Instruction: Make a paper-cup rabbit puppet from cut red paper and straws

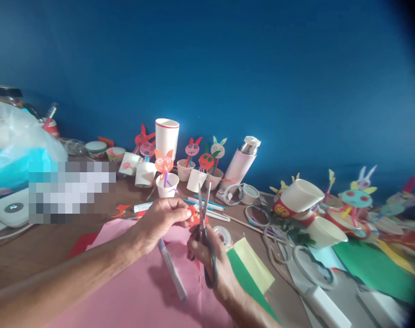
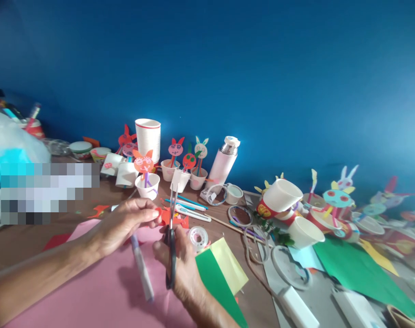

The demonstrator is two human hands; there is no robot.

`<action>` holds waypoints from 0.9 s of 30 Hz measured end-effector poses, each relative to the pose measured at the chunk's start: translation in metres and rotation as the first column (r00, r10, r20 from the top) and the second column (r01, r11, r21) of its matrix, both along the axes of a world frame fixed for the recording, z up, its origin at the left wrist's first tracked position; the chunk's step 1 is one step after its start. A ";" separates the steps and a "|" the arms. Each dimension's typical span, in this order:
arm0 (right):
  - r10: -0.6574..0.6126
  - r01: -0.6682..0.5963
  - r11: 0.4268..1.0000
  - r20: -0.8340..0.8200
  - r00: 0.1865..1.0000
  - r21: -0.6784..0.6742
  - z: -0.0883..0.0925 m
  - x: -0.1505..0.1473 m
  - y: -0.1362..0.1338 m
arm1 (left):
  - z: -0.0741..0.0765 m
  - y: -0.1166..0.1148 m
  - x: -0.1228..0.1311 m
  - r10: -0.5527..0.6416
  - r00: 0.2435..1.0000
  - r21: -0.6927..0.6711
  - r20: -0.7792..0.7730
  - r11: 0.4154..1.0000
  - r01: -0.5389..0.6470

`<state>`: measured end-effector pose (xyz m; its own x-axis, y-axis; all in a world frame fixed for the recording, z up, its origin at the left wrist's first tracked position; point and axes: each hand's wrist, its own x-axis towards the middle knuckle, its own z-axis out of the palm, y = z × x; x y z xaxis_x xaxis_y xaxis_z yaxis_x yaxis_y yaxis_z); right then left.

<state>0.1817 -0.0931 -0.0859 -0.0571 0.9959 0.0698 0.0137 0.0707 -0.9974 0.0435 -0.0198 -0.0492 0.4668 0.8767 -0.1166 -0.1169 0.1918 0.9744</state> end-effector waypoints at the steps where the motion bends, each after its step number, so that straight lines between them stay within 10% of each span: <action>1: 0.004 -0.004 1.000 0.013 1.000 -0.008 -0.002 -0.001 -0.001 | -0.001 0.000 0.000 0.005 1.000 0.001 0.013 1.000 -0.005; 27: 0.010 -0.009 1.000 0.136 0.991 -0.012 -0.011 -0.003 -0.006 | -0.004 -0.012 0.010 0.138 0.990 0.072 -0.024 0.988 -0.136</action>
<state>0.1790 -0.0987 -0.0970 -0.0747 0.9960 0.0496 0.1486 0.0603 -0.9871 0.0532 -0.0318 -0.0534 0.3387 0.9387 -0.0642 -0.1091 0.1069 0.9883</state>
